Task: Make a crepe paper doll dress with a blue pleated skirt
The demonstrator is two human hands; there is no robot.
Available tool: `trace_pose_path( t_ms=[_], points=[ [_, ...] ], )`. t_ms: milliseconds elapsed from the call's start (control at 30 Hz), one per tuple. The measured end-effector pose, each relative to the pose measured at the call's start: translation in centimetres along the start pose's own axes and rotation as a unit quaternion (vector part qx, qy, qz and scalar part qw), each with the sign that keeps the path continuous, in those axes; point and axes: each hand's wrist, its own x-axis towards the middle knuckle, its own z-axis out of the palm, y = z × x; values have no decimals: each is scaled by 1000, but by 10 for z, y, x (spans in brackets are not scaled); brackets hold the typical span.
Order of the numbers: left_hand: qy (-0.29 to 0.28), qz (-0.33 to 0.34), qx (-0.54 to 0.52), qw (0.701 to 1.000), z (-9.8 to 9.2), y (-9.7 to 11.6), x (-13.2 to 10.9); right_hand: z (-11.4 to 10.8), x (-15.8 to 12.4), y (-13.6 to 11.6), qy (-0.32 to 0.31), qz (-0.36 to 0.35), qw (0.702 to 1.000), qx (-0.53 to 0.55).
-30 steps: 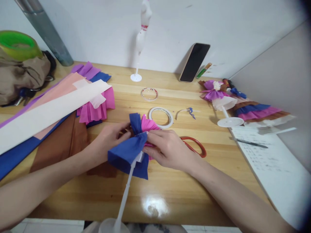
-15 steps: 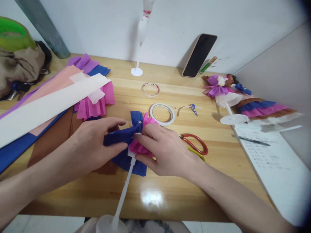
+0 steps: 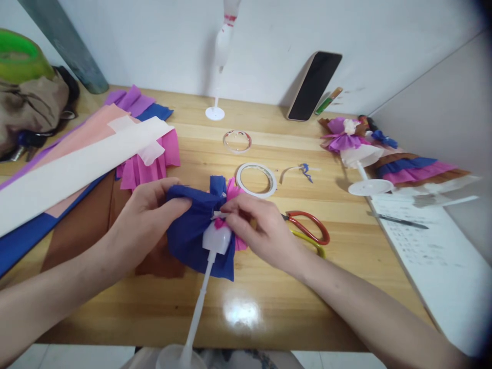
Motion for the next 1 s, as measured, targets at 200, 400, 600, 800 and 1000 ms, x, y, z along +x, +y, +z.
trace_pose_path(
  t_ms=[200,400,600,800,1000],
  points=[
    [14,-60,-113,992,9,0,0,4,-5,-3,0,-111,973,-200],
    [71,-116,-171,976,11,-5,1,9,2,6,38,17,998,-41],
    [39,-132,-175,975,11,-9,0,11,4,9,26,114,991,60],
    [37,-170,-160,972,10,-13,-4,9,4,11,11,88,992,91],
    [73,-180,-186,963,10,-15,-5,6,1,2,1,-19,999,-26]
  ],
)
